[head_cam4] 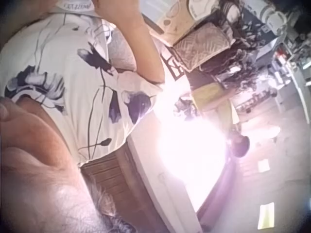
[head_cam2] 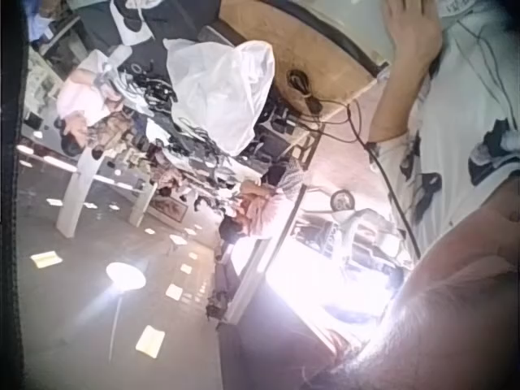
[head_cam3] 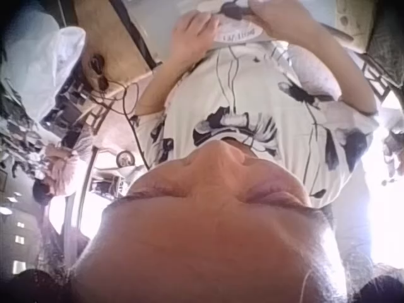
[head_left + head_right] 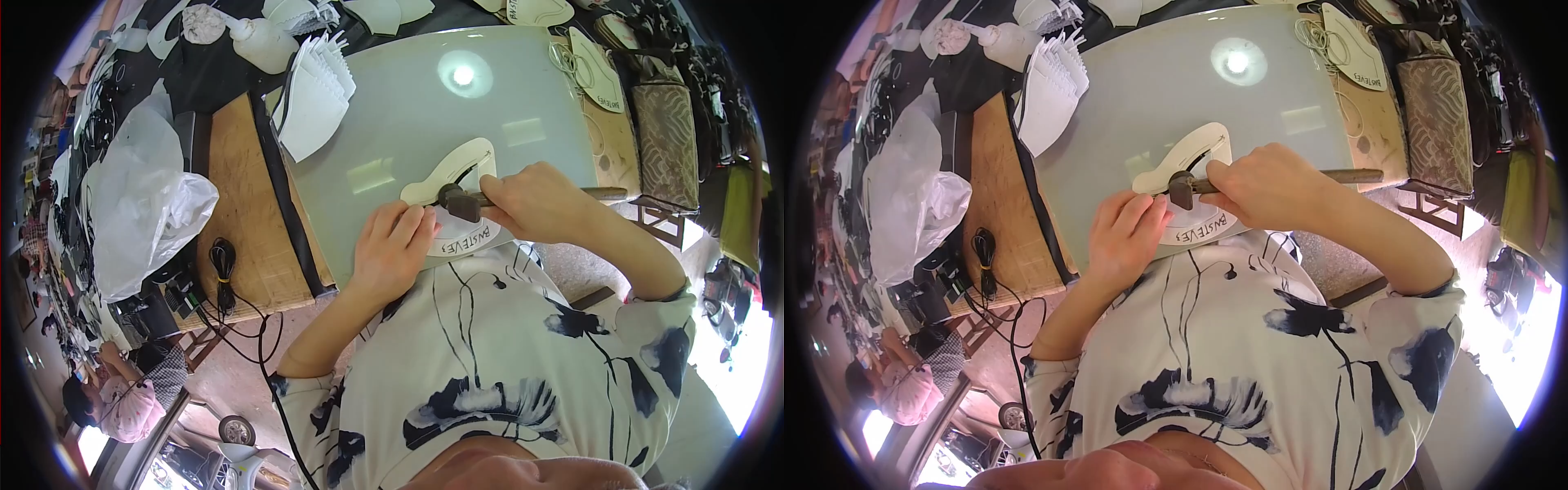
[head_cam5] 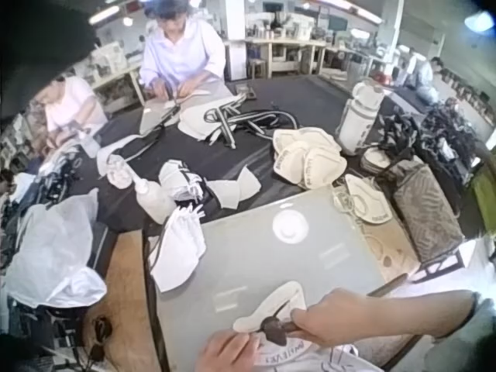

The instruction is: Hammering the edges of leather shoe components on a workbench.

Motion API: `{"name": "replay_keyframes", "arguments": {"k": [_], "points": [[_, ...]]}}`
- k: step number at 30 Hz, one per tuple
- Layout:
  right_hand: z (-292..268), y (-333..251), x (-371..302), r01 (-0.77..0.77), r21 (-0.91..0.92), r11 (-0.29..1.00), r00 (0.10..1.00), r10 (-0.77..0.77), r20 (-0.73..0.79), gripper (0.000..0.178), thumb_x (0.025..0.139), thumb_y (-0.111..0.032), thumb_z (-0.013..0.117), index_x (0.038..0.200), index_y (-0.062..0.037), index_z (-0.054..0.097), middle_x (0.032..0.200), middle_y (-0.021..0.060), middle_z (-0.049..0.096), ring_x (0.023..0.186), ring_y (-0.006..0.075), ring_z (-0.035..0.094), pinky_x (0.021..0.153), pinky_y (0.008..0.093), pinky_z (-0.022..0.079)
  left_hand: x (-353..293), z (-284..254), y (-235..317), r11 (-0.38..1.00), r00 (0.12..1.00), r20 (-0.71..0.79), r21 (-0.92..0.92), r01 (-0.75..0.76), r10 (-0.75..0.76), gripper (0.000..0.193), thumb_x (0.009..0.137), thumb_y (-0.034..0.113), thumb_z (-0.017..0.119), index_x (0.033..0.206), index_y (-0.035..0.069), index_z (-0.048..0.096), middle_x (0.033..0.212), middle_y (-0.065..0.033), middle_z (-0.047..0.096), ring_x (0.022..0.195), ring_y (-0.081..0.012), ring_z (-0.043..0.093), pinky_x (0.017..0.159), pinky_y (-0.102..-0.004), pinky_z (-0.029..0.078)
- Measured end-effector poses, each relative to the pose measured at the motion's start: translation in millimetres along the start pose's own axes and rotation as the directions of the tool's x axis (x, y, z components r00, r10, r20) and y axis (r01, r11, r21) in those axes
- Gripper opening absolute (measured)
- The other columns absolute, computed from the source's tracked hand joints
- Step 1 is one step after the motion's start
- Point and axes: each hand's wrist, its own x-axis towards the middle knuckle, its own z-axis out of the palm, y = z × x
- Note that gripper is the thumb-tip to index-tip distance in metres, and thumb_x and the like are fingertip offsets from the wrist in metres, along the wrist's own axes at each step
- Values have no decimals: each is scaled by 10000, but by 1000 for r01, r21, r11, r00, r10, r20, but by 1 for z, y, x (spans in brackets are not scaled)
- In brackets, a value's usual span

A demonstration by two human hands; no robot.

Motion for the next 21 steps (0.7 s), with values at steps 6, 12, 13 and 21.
{"name": "replay_keyframes", "arguments": {"k": [6, 12, 13, 21], "points": [[-5, -5, 6, 66, -53, 996, 992, -71, -103, 349, 954, -348, 592, 800, -39, 542, 542, 91, 563, 499, 308, 590, 482, 420, 438, -1, -3, -5, 999, 999, 4, -11, -33, 33, 250, 741, 89, 738, 954, -17, 662, 964, -75, 590, 897, -256, 592, 740, -382, 517], [-3, 1, 5, 83, -34, 996, 995, -85, -49, 344, 948, -345, 599, 807, -36, 541, 541, 94, 560, 498, 308, 587, 480, 420, 432, -2, -11, -3, 999, 999, -31, -45, 12, -14, 263, 718, 75, 732, 960, -8, 671, 955, -76, 593, 888, -250, 593, 762, -386, 516], [-7, 1, 6, 87, -26, 996, 995, -88, -52, 340, 946, -338, 603, 805, -35, 540, 540, 96, 559, 494, 311, 582, 479, 422, 428, 1, -10, -3, 999, 999, -36, -41, 10, -12, 261, 719, 71, 728, 962, -7, 674, 960, -73, 594, 894, -249, 594, 762, -385, 516], [-17, 8, 10, 115, -68, 991, 989, -121, -87, 325, 937, -326, 617, 813, -36, 534, 534, 98, 549, 481, 318, 566, 473, 424, 419, 2, -5, -11, 999, 999, 42, -30, -17, 19, 242, 739, 64, 690, 966, -19, 684, 988, -63, 593, 919, -247, 590, 769, -385, 518]]}}
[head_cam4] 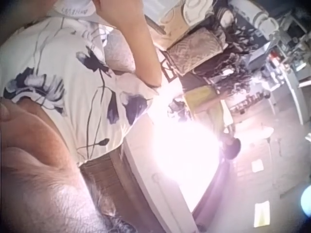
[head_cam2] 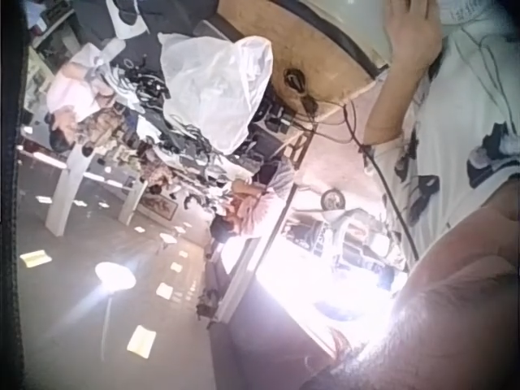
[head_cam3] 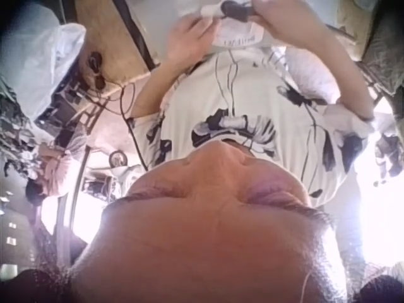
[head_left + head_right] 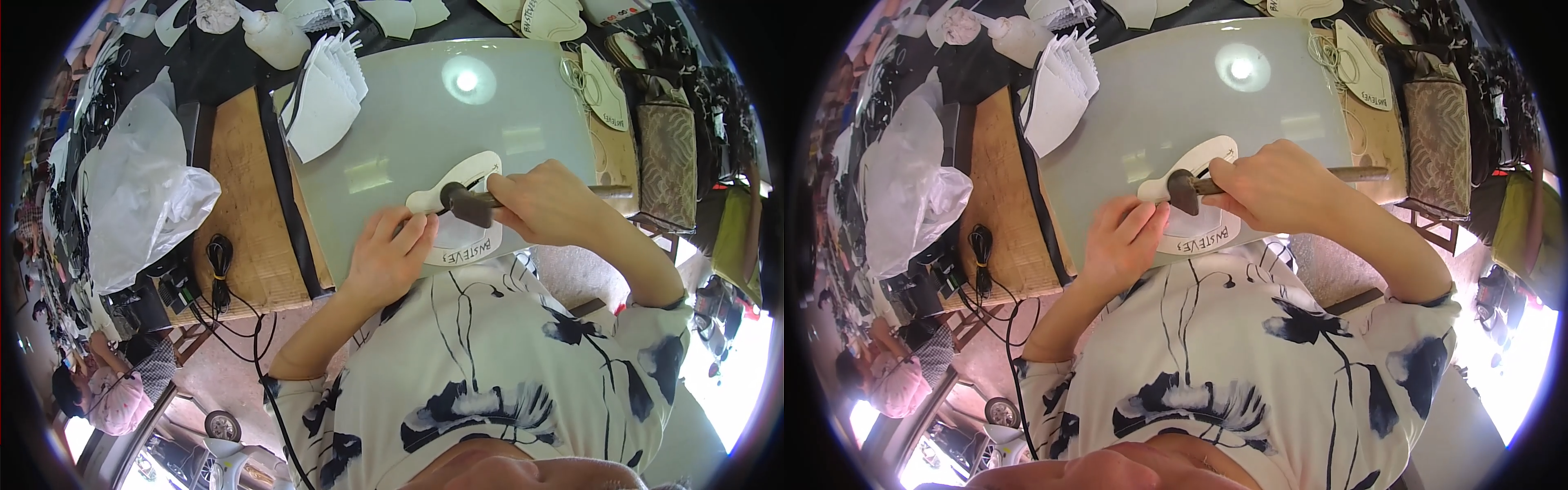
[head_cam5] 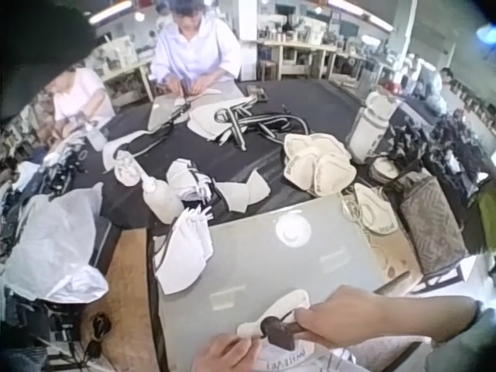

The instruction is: Hammering the edges of leather shoe components on a workbench.

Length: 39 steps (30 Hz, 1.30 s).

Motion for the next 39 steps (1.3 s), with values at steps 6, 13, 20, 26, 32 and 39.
{"name": "replay_keyframes", "arguments": {"k": [6, 13, 20, 26, 32, 39], "points": [[10, -6, -1, -8, 23, 1000, 1000, 8, 4, 338, 940, -334, 608, 812, -31, 533, 529, 91, 548, 488, 313, 583, 481, 417, 436, -2, 1, -3, 1000, 1000, 16, -21, -16, 17, 248, 750, 67, 695, 985, -9, 671, 968, -63, 592, 913, -260, 585, 770, -386, 515], [6, -6, 2, -29, 23, 999, 995, 26, 99, 282, 920, -288, 621, 835, -40, 518, 561, 91, 569, 523, 324, 594, 510, 434, 443, -3, -9, -5, 929, 961, 1, -255, 267, -276, 229, 737, 76, 737, 954, 70, 663, 943, -45, 602, 896, -261, 568, 775, -394, 438], [30, 3, -8, -126, 455, 881, 986, 164, -43, 222, 914, -200, 655, 966, -25, 529, 626, 113, 584, 565, 289, 610, 541, 389, 458, 22, -13, 9, 893, 901, 195, -164, 419, -387, 105, 779, 66, 683, 855, 99, 618, 882, -24, 554, 942, -232, 531, 818, -385, 358], [49, -19, 0, -216, 854, 473, 946, 317, 64, 356, 844, 13, 688, 1156, 39, 518, 751, 50, 612, 625, 121, 641, 558, 278, 505, 29, -11, 17, 925, 877, 326, -21, 379, -352, 158, 836, 65, 634, 966, 57, 544, 777, -85, 580, 775, -291, 596, 700, -398, 421], [48, -23, 1, -186, 819, 543, 946, 324, 0, 342, 841, 2, 694, 1140, 42, 533, 756, 80, 634, 592, 152, 640, 543, 302, 505, 43, -24, 9, 497, 622, 535, -377, 782, -572, 245, 895, 60, 633, 1061, -13, 469, 652, -77, 620, 553, -149, 574, 532, -275, 427], [57, -26, 0, -111, 713, 693, 938, 309, -155, 228, 834, -12, 701, 993, 38, 545, 696, 95, 636, 572, 191, 638, 543, 325, 504, 39, -24, 12, 557, 640, 545, -337, 759, -542, 344, 843, 57, 653, 1102, 12, 431, 617, -85, 598, 596, -297, 617, 593, -402, 464]]}}
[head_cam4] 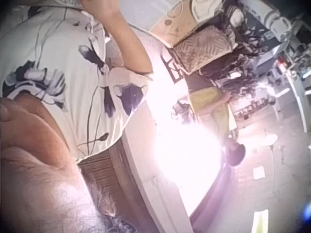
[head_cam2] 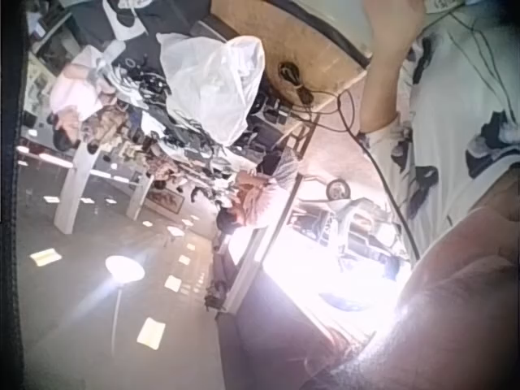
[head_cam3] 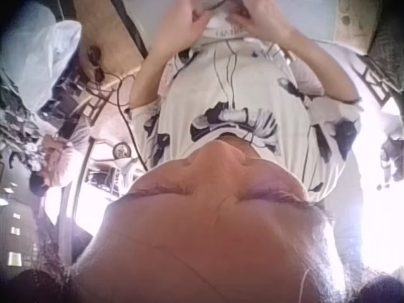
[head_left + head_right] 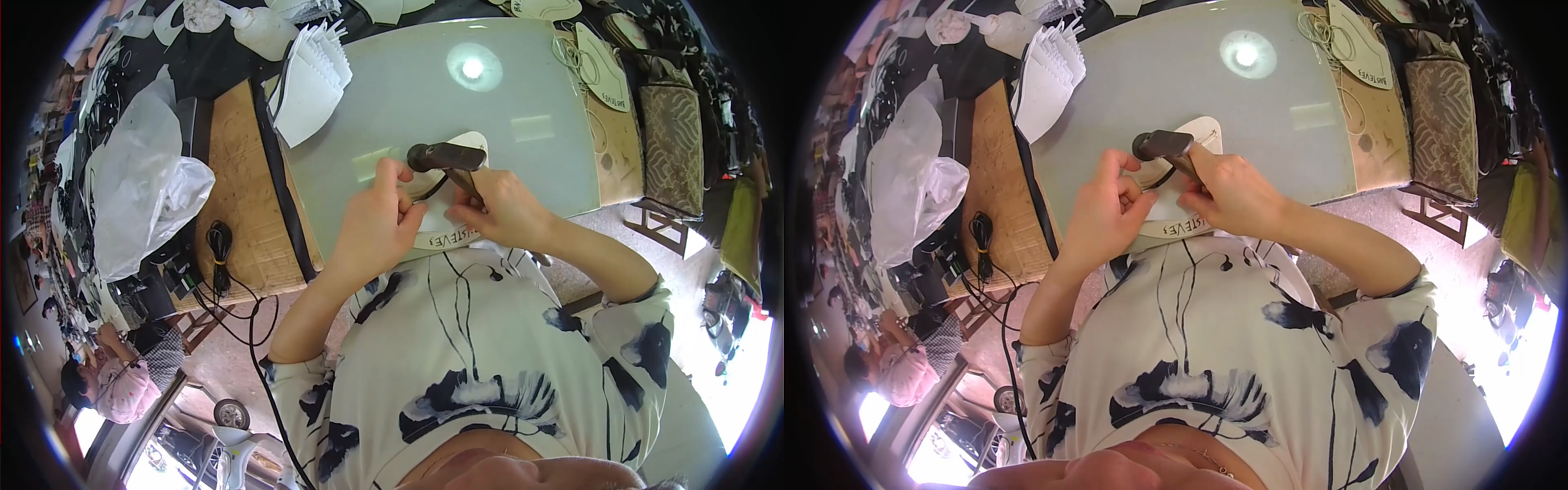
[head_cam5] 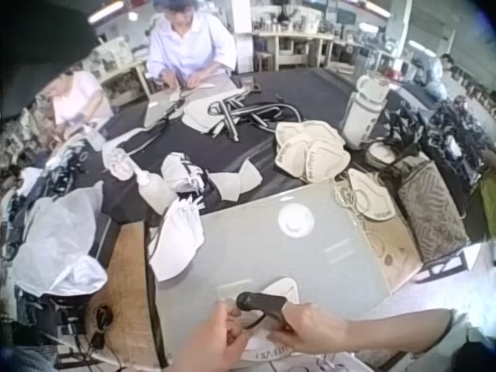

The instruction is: Hammering the edges of leather shoe components on a workbench.

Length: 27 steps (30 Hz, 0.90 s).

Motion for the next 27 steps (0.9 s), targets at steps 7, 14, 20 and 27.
{"name": "replay_keyframes", "arguments": {"k": [7, 14, 20, 27], "points": [[5, 5, -1, 53, -78, 996, 998, -56, -40, 216, 826, -32, 710, 950, 25, 542, 677, 112, 650, 568, 232, 640, 538, 349, 500, 3, 3, -3, 977, 994, 4, 180, -111, 112, 320, 838, 49, 651, 1078, -10, 448, 625, -85, 547, 569, -266, 580, 567, -376, 444], [-7, -5, -6, -45, 163, 986, 999, 44, 12, 258, 855, -21, 682, 1079, 35, 567, 798, 143, 663, 631, 219, 655, 580, 326, 513, 4, 4, -6, 935, 974, 12, 276, -221, 227, 306, 831, 49, 646, 1057, -17, 450, 644, -110, 542, 620, -352, 594, 588, -438, 453], [-20, -6, -29, 351, -118, 929, 933, -337, 127, 253, 859, -108, 673, 1078, -39, 569, 922, 110, 661, 761, 295, 663, 615, 392, 536, 6, 3, -5, 944, 982, 24, 270, -189, 190, 296, 846, 90, 663, 1034, 27, 443, 637, -109, 547, 583, -328, 569, 576, -424, 437], [-4, 1, -29, 394, -171, 903, 909, -355, 221, 276, 863, -158, 682, 1075, -38, 553, 1085, 99, 678, 825, 294, 681, 622, 408, 558, 6, -4, -9, 947, 990, 8, 289, -137, 141, 309, 833, 146, 721, 964, 42, 462, 603, -81, 508, 541, -293, 523, 542, -392, 407]]}}
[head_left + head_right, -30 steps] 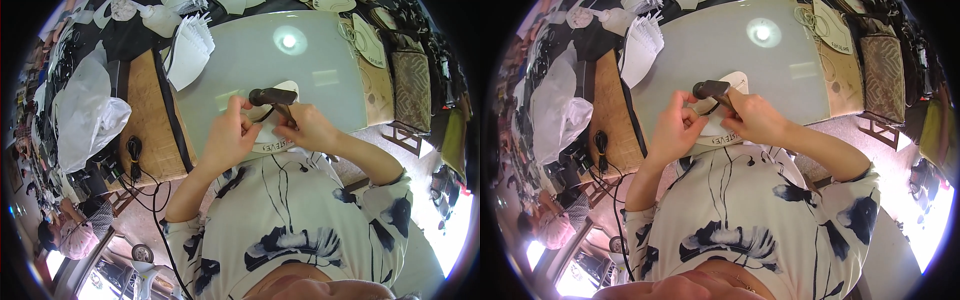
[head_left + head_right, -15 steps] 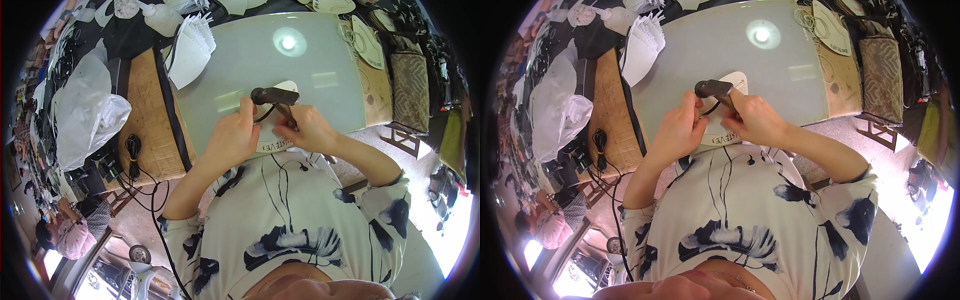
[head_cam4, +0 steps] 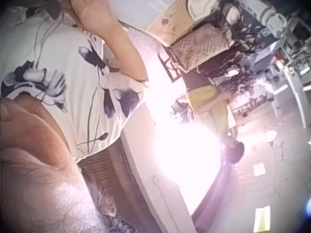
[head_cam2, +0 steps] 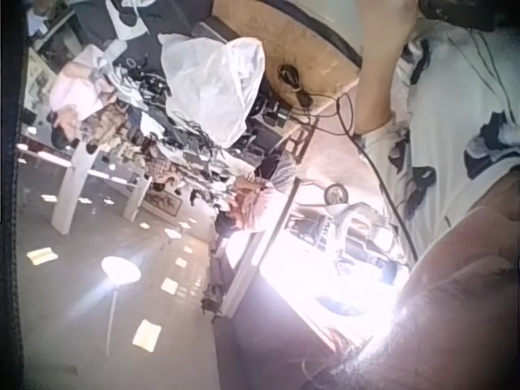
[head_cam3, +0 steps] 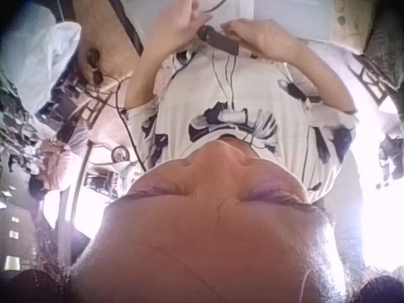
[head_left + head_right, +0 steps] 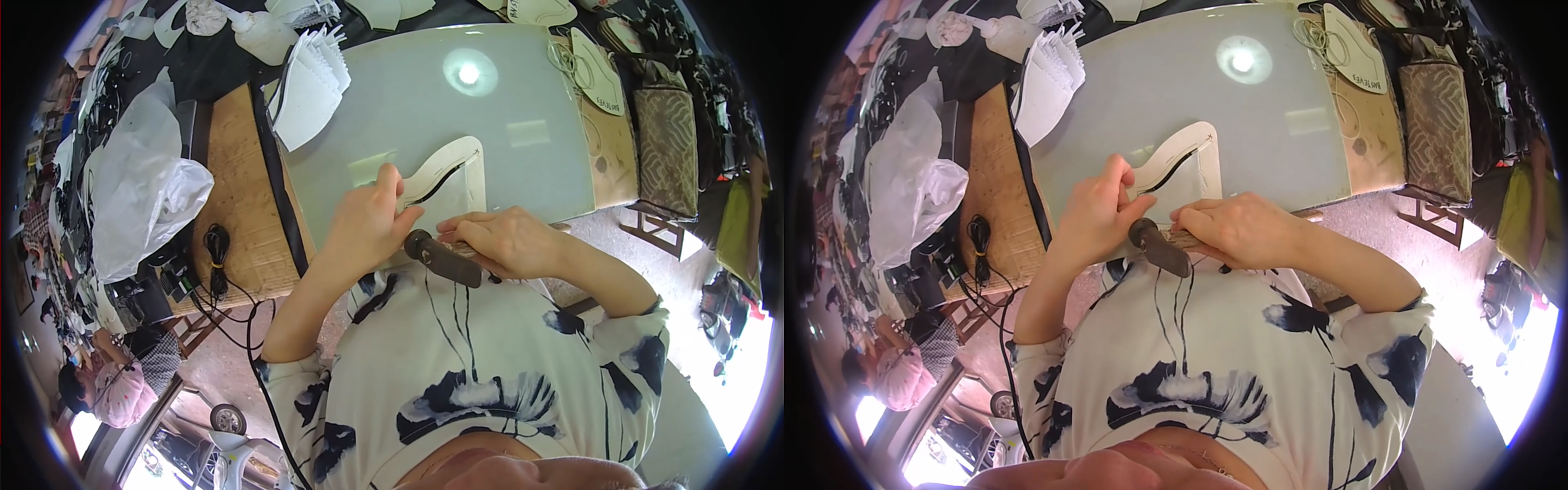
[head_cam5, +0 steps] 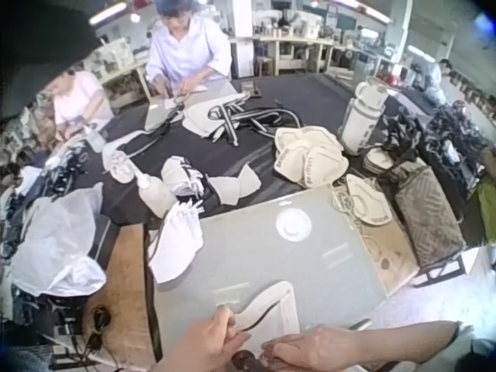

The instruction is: Hammering the edges of leather shoe components on a workbench.

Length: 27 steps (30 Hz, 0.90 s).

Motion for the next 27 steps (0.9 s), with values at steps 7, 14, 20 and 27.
{"name": "replay_keyframes", "arguments": {"k": [7, 14, 20, 27], "points": [[-12, 5, 2, -235, 190, 953, 958, 195, 210, 247, 937, -133, 621, 1142, -21, 542, 1012, 119, 680, 878, 285, 682, 745, 385, 531, -16, 14, -12, 958, 936, -253, 211, -193, 244, 278, 757, 138, 741, 974, 49, 592, 750, -53, 590, 672, -253, 581, 580, -370, 446], [-15, 6, 6, -287, 640, 713, 929, 370, 4, 273, 986, -167, 588, 1134, 52, 517, 812, 137, 643, 794, 228, 655, 713, 334, 511, -26, 26, -25, 765, 772, -226, 455, -456, 594, 317, 714, 97, 641, 1022, 30, 675, 940, -47, 574, 859, -220, 583, 703, -354, 494], [-36, 6, 19, -289, -234, 928, 955, 297, -2, 275, 938, -248, 636, 926, -16, 489, 595, 120, 579, 522, 355, 566, 508, 448, 454, -26, 28, -29, 772, 764, -243, 430, -468, 598, 331, 703, 91, 641, 1022, 9, 673, 940, -61, 572, 868, -235, 586, 731, -360, 505], [-51, 3, 32, -227, -384, 895, 931, 315, 184, 301, 931, -322, 622, 870, -49, 512, 572, 114, 572, 547, 349, 588, 512, 448, 446, -31, 33, -28, 785, 738, -326, 444, -432, 591, 296, 706, 81, 648, 982, -21, 679, 945, -77, 588, 865, -242, 591, 716, -369, 512]]}}
